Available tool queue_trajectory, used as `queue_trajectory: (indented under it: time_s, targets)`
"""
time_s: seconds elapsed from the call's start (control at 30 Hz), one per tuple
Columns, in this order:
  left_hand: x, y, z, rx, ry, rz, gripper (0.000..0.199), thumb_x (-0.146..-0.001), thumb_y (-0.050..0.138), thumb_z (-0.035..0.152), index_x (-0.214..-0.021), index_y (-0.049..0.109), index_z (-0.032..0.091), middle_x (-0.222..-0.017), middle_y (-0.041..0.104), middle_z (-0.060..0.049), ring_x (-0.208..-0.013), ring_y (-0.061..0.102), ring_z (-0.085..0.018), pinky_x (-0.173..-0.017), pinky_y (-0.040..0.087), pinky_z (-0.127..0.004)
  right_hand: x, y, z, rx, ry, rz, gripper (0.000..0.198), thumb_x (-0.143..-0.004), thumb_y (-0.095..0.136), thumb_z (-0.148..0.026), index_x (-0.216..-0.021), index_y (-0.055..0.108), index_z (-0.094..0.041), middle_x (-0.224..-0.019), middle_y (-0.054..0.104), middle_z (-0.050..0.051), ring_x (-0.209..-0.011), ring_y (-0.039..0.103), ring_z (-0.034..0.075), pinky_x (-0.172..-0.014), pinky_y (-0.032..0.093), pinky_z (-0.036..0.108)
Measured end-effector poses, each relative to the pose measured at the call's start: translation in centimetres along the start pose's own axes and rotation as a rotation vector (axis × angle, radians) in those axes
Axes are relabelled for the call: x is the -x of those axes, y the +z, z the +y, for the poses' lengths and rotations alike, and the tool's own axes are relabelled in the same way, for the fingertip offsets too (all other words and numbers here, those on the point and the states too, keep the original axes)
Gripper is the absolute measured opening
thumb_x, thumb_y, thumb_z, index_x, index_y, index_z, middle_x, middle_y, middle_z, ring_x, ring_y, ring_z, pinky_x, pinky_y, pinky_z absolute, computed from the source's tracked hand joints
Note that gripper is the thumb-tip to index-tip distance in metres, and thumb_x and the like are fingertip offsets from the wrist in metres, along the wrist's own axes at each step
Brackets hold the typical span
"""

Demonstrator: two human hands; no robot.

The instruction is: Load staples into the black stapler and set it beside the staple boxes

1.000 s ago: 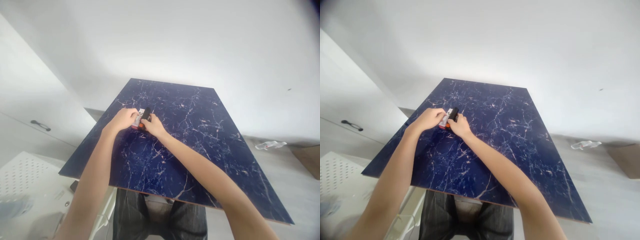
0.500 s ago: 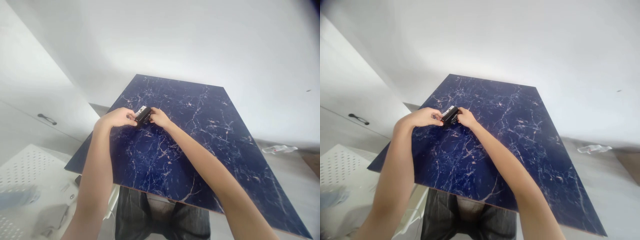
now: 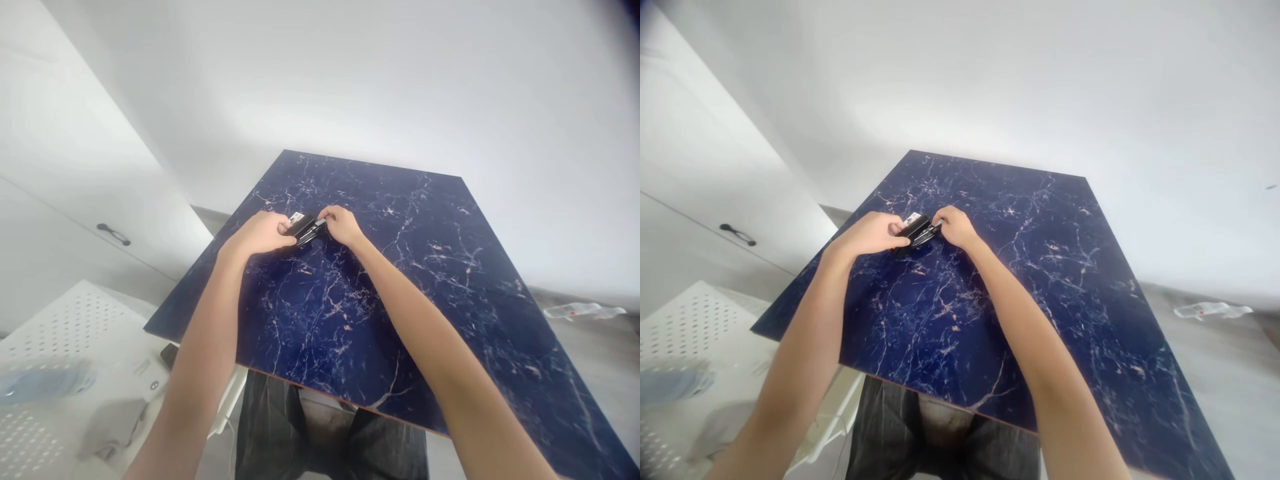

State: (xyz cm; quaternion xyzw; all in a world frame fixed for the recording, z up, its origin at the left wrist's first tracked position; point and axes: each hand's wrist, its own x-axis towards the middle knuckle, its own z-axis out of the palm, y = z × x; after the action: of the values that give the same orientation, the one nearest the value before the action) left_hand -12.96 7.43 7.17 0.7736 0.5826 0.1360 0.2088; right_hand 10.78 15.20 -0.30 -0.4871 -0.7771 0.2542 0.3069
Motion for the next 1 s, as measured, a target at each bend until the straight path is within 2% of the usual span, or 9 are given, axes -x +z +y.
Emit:
queue_trajectory:
  time_s: [0.13,0.27,0.37,0.5,0.67,0.73,0.83,0.9,1.0]
  targets:
    - [0.0,0.2,0.1,-0.043,-0.002,0.033,0.018,-0.076,0.077,0.038,-0.087,0.074,0.025,-0.088,0.078,-0.003,-0.073,0.07,-0.022,-0.064,0.049,-0.033,0.3,-1.0,-0.3,0.154,-0.2,-0.125,0.042,-0.073,0.05,0.002,-0.096,0.076,-0.021,-0.113,0.076,0.007,-0.112,0.064,0.025,-0.109,0.045,0.04]
    - [0.2,0.1,0.6,-0.049,-0.035,0.027,0.019,-0.075,0.077,0.038,-0.088,0.073,0.024,-0.089,0.078,-0.003,-0.074,0.07,-0.022,-0.063,0.048,-0.032,0.2,-2.5,-0.7,0.277,-0.274,-0.127,0.037,-0.076,0.056,0.0,-0.1,0.075,-0.021,-0.108,0.077,0.01,-0.11,0.063,0.03,-0.104,0.045,0.043]
    - [0.4,-0.1,1.1,-0.062,-0.052,0.001,0.02,-0.076,0.075,0.039,-0.089,0.073,0.024,-0.092,0.079,-0.003,-0.077,0.071,-0.022,-0.062,0.047,-0.031,-0.2,-3.4,-0.5,0.324,-0.26,-0.065,0.029,-0.08,0.06,-0.007,-0.102,0.074,-0.02,-0.101,0.078,0.009,-0.102,0.066,0.03,-0.096,0.049,0.041]
    - [0.3,-0.1,1.1,-0.095,-0.064,-0.002,0.024,-0.076,0.075,0.042,-0.092,0.073,0.024,-0.095,0.079,-0.003,-0.079,0.071,-0.022,-0.063,0.048,-0.03,0.0,-3.3,0.3,0.329,-0.169,0.054,0.015,-0.09,0.06,-0.019,-0.097,0.073,-0.021,-0.092,0.078,0.005,-0.084,0.071,0.022,-0.083,0.053,0.033]
    - [0.2,-0.1,1.1,-0.128,-0.089,0.036,0.024,-0.075,0.074,0.042,-0.093,0.075,0.025,-0.094,0.08,-0.002,-0.079,0.072,-0.023,-0.065,0.049,-0.032,2.3,-1.7,0.2,0.368,-0.122,0.203,0.026,-0.1,0.047,-0.021,-0.112,0.071,-0.018,-0.104,0.077,0.011,-0.095,0.071,0.025,-0.089,0.051,0.037]
    - [0.2,0.0,1.2,-0.168,-0.113,0.077,0.021,-0.075,0.073,0.041,-0.088,0.075,0.025,-0.087,0.079,-0.002,-0.075,0.071,-0.023,-0.064,0.048,-0.033,3.8,-1.1,-0.1,0.385,-0.173,0.173,0.028,-0.102,0.046,-0.021,-0.112,0.071,-0.019,-0.106,0.076,0.012,-0.098,0.07,0.026,-0.09,0.05,0.037]
    - [0.2,0.1,1.6,-0.224,-0.121,0.123,0.019,-0.075,0.072,0.042,-0.084,0.075,0.025,-0.078,0.076,-0.002,-0.071,0.069,-0.023,-0.064,0.047,-0.033,5.9,-0.3,-0.7,0.387,-0.274,0.05,0.024,-0.099,0.051,-0.016,-0.103,0.074,-0.021,-0.101,0.076,0.009,-0.095,0.069,0.024,-0.087,0.05,0.033]
    - [0.3,0.1,1.7,-0.238,-0.112,0.129,0.019,-0.076,0.072,0.042,-0.084,0.075,0.025,-0.079,0.076,-0.002,-0.071,0.069,-0.024,-0.066,0.048,-0.033,6.7,0.0,-1.1,0.373,-0.32,-0.007,0.022,-0.095,0.055,-0.014,-0.099,0.075,-0.022,-0.101,0.076,0.007,-0.095,0.069,0.023,-0.087,0.051,0.031]
    - [0.3,0.2,1.9,-0.231,-0.111,0.119,0.019,-0.078,0.071,0.042,-0.085,0.075,0.025,-0.082,0.077,-0.003,-0.073,0.07,-0.024,-0.068,0.049,-0.034,6.6,0.0,-1.4,0.34,-0.33,-0.018,0.025,-0.091,0.057,-0.011,-0.103,0.075,-0.022,-0.103,0.075,0.007,-0.094,0.069,0.023,-0.086,0.052,0.032]
